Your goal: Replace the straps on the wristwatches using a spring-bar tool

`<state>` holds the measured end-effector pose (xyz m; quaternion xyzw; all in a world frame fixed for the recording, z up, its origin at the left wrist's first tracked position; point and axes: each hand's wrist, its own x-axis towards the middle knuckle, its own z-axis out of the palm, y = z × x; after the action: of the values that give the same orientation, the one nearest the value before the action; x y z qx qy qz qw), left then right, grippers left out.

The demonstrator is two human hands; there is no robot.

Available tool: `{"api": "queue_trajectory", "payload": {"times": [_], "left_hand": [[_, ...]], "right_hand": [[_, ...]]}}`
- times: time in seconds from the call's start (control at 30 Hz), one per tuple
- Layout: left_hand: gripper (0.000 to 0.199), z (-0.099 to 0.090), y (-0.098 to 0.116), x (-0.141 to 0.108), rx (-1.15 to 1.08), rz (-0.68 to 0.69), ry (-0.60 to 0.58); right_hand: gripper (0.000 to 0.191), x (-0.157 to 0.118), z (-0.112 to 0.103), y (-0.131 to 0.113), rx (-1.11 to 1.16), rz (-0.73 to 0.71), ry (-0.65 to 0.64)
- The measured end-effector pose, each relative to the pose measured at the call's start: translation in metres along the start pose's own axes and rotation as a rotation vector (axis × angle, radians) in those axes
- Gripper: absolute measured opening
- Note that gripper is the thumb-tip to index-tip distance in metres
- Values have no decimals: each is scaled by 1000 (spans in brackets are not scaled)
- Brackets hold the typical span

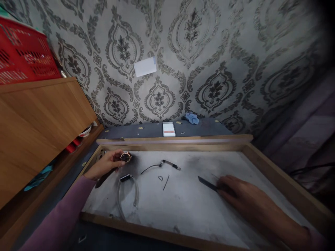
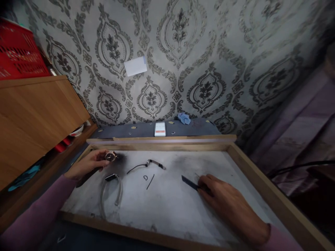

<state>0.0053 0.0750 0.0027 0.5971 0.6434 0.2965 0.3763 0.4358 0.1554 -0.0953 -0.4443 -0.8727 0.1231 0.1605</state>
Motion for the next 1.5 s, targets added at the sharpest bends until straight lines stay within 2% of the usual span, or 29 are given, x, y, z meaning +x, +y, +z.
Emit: {"api": "queue_trajectory", "payload": {"times": [0.17,0.3,0.4,0.47,0.53,0.6,0.63,0.7,0.77,0.87,0.97,1.07,1.2,1.27,1.37,1.5], "left_hand": [[31,28,26,1,-277,-10,-161],[30,51,44,2,-299,-4,-232],[26,67,55,3,-251,8,-283],[22,79,62,4,-187,40,-320],[15,92,66,4,-66,148,-310],[5,105,69,1,145,310,-230],[3,111,70,0,259,390,-181],[11,122,69,-4,427,502,-108],[15,130,67,-7,466,538,-91],[18,133,59,-6,399,477,-92],[20,132,52,-2,315,415,-87],[18,133,49,2,257,385,-83],[20,136,50,3,163,336,-88],[24,136,49,2,135,302,-73],[26,133,44,0,126,277,-62],[20,130,36,-8,181,251,-109]], "right_hand": [[19,-2,-8,-6,-133,24,-18],[17,-3,-17,-11,-215,25,3],[18,1,-26,-27,-165,-24,100],[25,6,-31,-47,71,-17,100],[42,14,-33,-71,480,32,-131],[53,23,-31,-93,977,208,-363],[56,27,-27,-101,1171,278,-433],[54,34,-19,-110,1418,334,-508],[41,38,-8,-111,1552,355,-504],[29,38,4,-106,1652,314,-484],[35,38,10,-104,1696,258,-432],[45,39,13,-105,1558,195,-363],[28,40,15,-105,1426,79,-330],[28,41,15,-104,1438,50,-292],[25,41,15,-102,1571,142,-188],[11,45,14,-96,1819,374,-186]]}}
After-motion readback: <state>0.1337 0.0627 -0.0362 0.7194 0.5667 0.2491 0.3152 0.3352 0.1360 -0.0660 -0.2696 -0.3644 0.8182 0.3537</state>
